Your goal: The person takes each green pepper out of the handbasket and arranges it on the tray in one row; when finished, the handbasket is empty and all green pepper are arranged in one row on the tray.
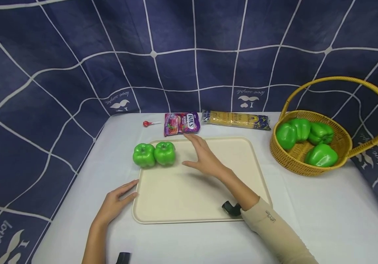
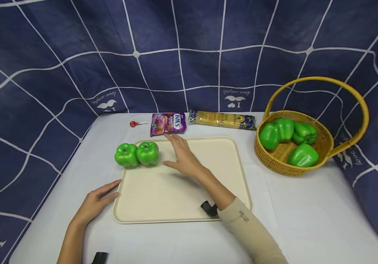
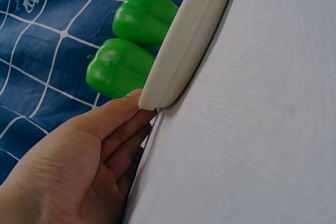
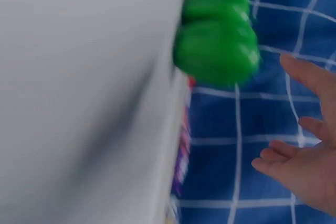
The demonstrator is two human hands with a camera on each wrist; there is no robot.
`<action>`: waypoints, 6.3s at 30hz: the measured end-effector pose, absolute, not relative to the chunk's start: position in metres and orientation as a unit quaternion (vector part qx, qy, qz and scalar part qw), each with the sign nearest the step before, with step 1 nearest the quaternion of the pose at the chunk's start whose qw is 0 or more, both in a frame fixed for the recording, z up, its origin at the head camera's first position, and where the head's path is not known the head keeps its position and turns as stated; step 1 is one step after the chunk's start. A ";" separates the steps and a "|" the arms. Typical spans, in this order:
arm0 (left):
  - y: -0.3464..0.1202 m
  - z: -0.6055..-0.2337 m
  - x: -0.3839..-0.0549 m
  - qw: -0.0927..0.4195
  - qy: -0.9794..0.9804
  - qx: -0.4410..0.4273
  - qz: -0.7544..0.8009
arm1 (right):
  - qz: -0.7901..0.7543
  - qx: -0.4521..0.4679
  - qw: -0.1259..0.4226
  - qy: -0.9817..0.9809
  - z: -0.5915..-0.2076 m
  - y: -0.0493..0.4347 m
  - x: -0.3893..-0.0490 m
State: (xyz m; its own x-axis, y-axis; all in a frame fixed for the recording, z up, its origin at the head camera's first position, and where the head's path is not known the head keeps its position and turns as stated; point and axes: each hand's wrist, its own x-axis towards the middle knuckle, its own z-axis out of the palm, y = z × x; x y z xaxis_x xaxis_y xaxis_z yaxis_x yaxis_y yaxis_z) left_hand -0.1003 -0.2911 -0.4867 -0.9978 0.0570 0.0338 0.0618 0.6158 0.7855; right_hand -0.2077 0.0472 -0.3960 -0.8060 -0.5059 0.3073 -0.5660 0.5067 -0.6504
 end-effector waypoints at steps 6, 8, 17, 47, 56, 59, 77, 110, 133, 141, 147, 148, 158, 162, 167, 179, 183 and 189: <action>-0.292 -0.487 -0.101 0.002 -0.898 -0.033 -0.438 | 0.382 0.249 0.089 -0.885 -0.375 0.119 -0.205; -0.291 -0.486 -0.100 0.002 -0.898 -0.032 -0.438 | 0.380 0.216 0.119 -0.892 -0.371 0.146 -0.204; -0.290 -0.487 -0.099 -0.001 -0.897 -0.025 -0.441 | 0.354 0.054 0.244 -0.901 -0.364 0.263 -0.195; -0.289 -0.485 -0.099 0.008 -0.896 -0.036 -0.442 | 0.308 -0.009 0.055 -0.950 -0.405 0.344 -0.242; -0.288 -0.485 -0.100 0.007 -0.898 -0.030 -0.438 | 0.302 -0.002 0.067 -0.951 -0.406 0.344 -0.244; -0.288 -0.485 -0.100 0.007 -0.899 -0.030 -0.438 | 0.306 0.002 0.079 -0.949 -0.407 0.345 -0.244; -0.290 -0.484 -0.100 0.002 -0.896 -0.030 -0.444 | 0.344 -0.001 0.096 -0.934 -0.405 0.346 -0.235; -0.288 -0.484 -0.100 0.007 -0.896 -0.024 -0.444 | 0.343 0.025 -0.032 -0.938 -0.405 0.356 -0.236; -0.289 -0.489 -0.100 0.007 -0.898 -0.023 -0.439 | 0.414 0.017 -0.103 -0.904 -0.396 0.365 -0.230; -0.289 -0.485 -0.100 0.010 -0.898 -0.031 -0.438 | 0.429 0.036 -0.001 -0.903 -0.389 0.362 -0.223; -0.290 -0.485 -0.100 0.011 -0.898 -0.030 -0.439 | 0.400 0.057 0.080 -0.911 -0.367 0.333 -0.211; -0.290 -0.485 -0.100 0.011 -0.897 -0.030 -0.440 | 0.398 0.064 0.090 -0.911 -0.364 0.326 -0.210; -0.290 -0.485 -0.100 0.009 -0.894 -0.035 -0.446 | 0.390 0.140 0.148 -0.898 -0.356 0.268 -0.211; -0.290 -0.485 -0.100 0.009 -0.894 -0.034 -0.447 | 0.404 0.152 0.160 -0.888 -0.358 0.246 -0.215; -0.290 -0.485 -0.100 0.008 -0.893 -0.034 -0.448 | 0.401 0.185 0.164 -0.882 -0.364 0.220 -0.222; -0.290 -0.486 -0.100 0.007 -0.894 -0.030 -0.447 | 0.392 0.271 0.162 -0.864 -0.379 0.170 -0.230; -0.289 -0.486 -0.100 0.006 -0.893 -0.027 -0.448 | 0.404 0.288 0.149 -0.856 -0.384 0.156 -0.231; -0.290 -0.487 -0.100 0.008 -0.895 -0.027 -0.446 | 0.426 0.297 0.096 -0.849 -0.389 0.135 -0.229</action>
State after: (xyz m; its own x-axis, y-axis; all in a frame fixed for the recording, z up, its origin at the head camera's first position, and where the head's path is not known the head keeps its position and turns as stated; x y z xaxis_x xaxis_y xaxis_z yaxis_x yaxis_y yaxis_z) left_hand -0.0996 -0.2897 -0.4874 -0.9985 0.0408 0.0372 0.0542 0.6008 0.7975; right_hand -0.2292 0.1351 -0.3887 -0.8053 -0.4229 0.4155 -0.5858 0.4601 -0.6672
